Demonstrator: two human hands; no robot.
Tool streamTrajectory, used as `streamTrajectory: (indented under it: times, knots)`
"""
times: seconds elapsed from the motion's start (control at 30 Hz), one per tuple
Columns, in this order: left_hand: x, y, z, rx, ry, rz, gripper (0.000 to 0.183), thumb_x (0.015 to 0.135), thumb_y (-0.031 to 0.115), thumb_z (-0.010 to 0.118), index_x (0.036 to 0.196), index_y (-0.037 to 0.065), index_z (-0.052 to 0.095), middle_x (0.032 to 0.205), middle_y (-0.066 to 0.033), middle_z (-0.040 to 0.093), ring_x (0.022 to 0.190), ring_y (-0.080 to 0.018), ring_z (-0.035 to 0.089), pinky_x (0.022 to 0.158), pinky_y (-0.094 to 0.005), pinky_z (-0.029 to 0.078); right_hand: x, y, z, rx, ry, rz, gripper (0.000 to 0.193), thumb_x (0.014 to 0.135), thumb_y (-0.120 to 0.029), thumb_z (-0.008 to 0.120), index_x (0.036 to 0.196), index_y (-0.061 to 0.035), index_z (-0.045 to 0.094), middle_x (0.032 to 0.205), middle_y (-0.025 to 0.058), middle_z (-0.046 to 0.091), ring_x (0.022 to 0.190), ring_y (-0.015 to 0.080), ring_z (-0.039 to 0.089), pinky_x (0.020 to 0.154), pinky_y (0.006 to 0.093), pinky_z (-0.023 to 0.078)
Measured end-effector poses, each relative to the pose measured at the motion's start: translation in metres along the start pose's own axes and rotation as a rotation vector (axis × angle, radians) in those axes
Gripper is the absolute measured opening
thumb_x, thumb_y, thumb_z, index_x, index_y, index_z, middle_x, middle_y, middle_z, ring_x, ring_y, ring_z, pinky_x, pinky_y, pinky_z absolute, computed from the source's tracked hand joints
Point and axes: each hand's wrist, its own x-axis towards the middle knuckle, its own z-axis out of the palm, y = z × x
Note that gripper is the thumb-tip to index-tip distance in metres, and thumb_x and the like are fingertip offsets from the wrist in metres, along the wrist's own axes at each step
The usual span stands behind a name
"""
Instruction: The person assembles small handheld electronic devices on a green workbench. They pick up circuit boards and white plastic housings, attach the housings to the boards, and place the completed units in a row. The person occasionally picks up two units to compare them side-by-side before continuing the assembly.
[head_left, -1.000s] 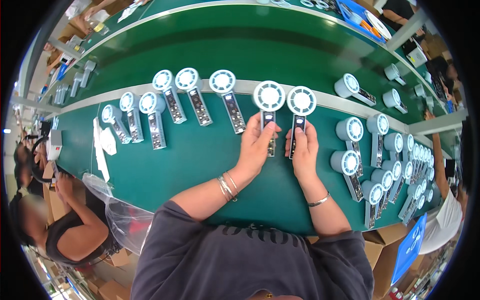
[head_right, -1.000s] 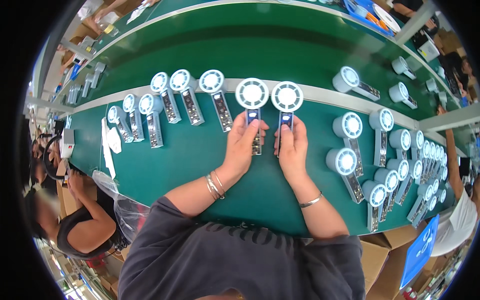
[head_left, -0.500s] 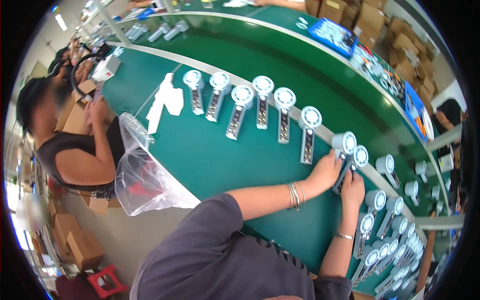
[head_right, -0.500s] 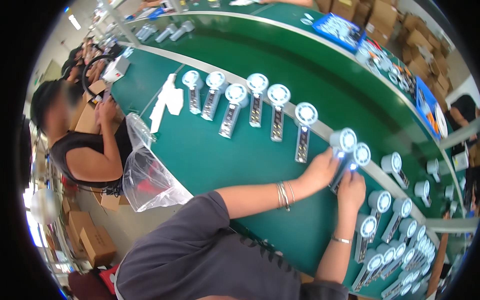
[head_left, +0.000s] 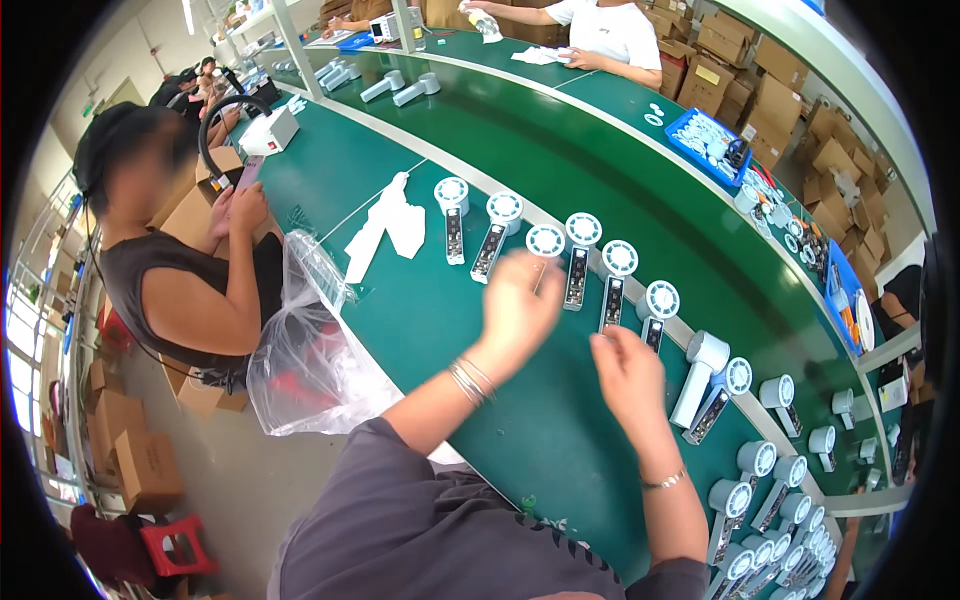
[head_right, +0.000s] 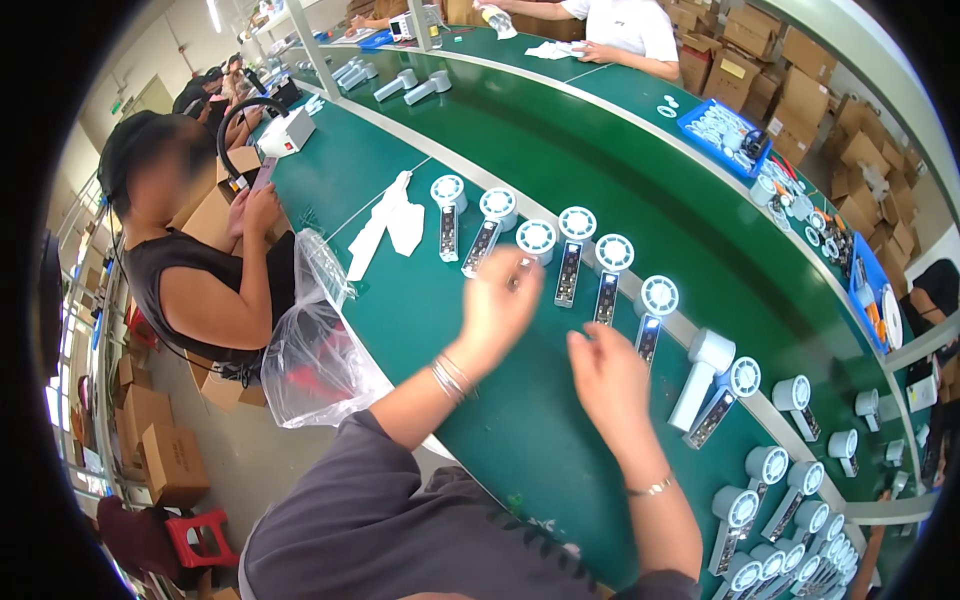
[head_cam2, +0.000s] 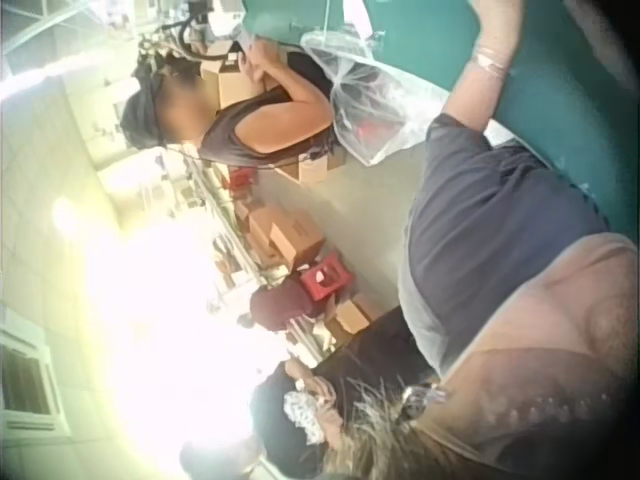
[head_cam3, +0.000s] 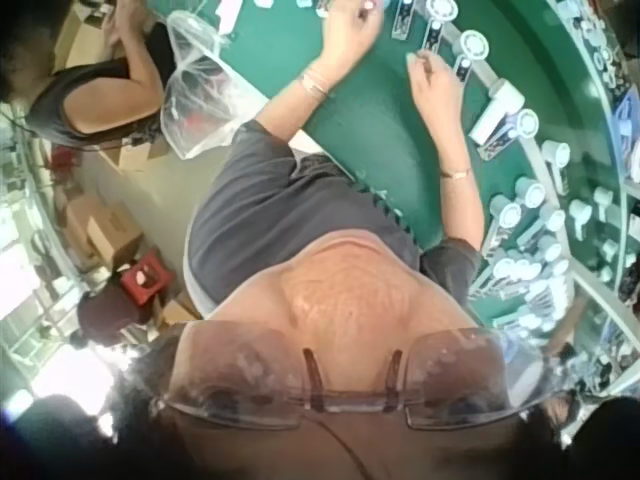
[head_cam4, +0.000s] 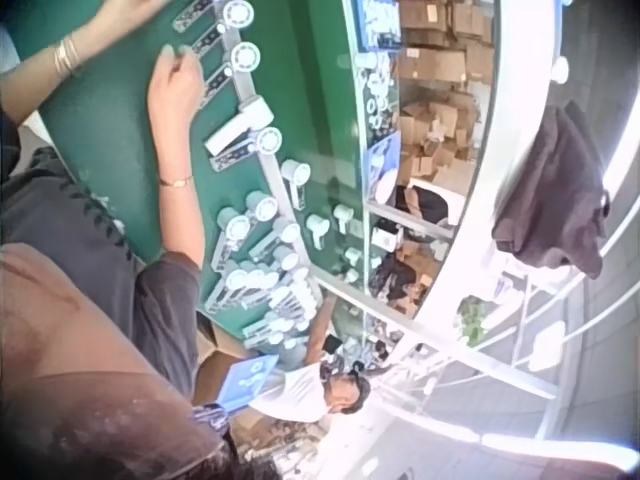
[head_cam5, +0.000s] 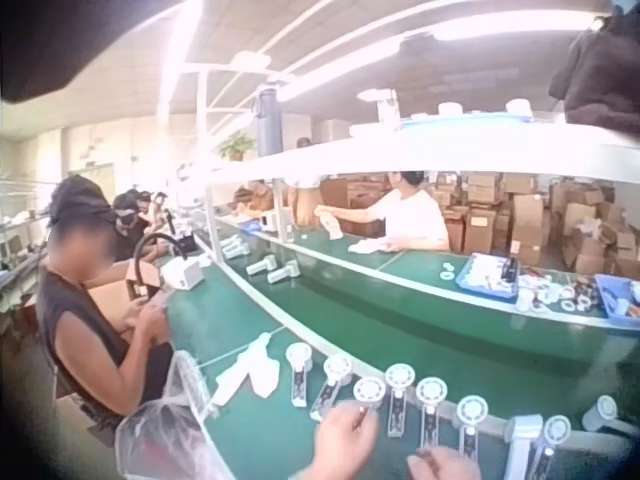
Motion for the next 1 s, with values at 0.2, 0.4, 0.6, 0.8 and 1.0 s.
streamTrajectory:
  times: [0.2,0.4,0.6,0.8,1.0]
  knots:
    - [0.04,-0.085,-0.015,0.584,-0.051,-0.054,0.051,0.073,0.025,0.068,0.111,-0.004,0.053,0.09,-0.0186,0.061,0.085,-0.0354,0.056,0.073,-0.0411,0.047,0.043,-0.021,0.069,-0.283,0.004,-0.168,0.036,0.08,-0.028,0.059,0.097,0.0031,0.057,0.082,0.0157,0.058,0.076,0.0313,0.059,0.065,0.0417,0.049]
    - [0.041,-0.103,-0.012,0.697,-0.197,0.06,0.057,0.07,0.023,0.069,0.114,-0.007,0.049,0.074,-0.0159,0.062,0.07,-0.0307,0.06,0.062,-0.04,0.049,0.045,-0.003,0.01,-0.425,0.284,-0.243,0.035,0.076,-0.022,0.064,0.1,0.0025,0.055,0.085,0.0146,0.056,0.077,0.0299,0.056,0.065,0.0391,0.048]
    - [0.041,-0.102,0.0,0.696,-0.301,0.052,0.06,0.07,0.017,0.066,0.118,-0.012,0.044,0.073,-0.0157,0.06,0.066,-0.0289,0.06,0.058,-0.0382,0.049,0.053,-0.014,0.045,-0.365,0.004,-0.183,0.035,0.078,-0.031,0.063,0.082,0.0019,0.054,0.065,0.0134,0.059,0.06,0.0297,0.06,0.053,0.0374,0.048]
    - [0.035,-0.099,-0.001,0.523,-0.282,0.043,0.052,0.068,0.009,0.06,0.115,-0.011,0.047,0.083,-0.0202,0.056,0.075,-0.0345,0.058,0.066,-0.0406,0.05,0.072,-0.011,0.109,-0.474,0.006,-0.09,0.057,0.067,-0.046,0.072,0.081,0.0045,0.05,0.057,0.0129,0.058,0.05,0.025,0.061,0.044,0.0322,0.048]
    - [0.028,-0.096,0.002,0.342,-0.27,-0.094,0.036,0.067,0.009,0.059,0.098,-0.007,0.052,0.08,-0.0217,0.055,0.073,-0.0379,0.057,0.067,-0.0435,0.049,0.075,-0.015,0.129,-0.495,-0.055,0.004,0.076,0.065,-0.04,0.073,0.11,0.0163,0.047,0.069,0.013,0.06,0.06,0.0226,0.064,0.049,0.0314,0.052]
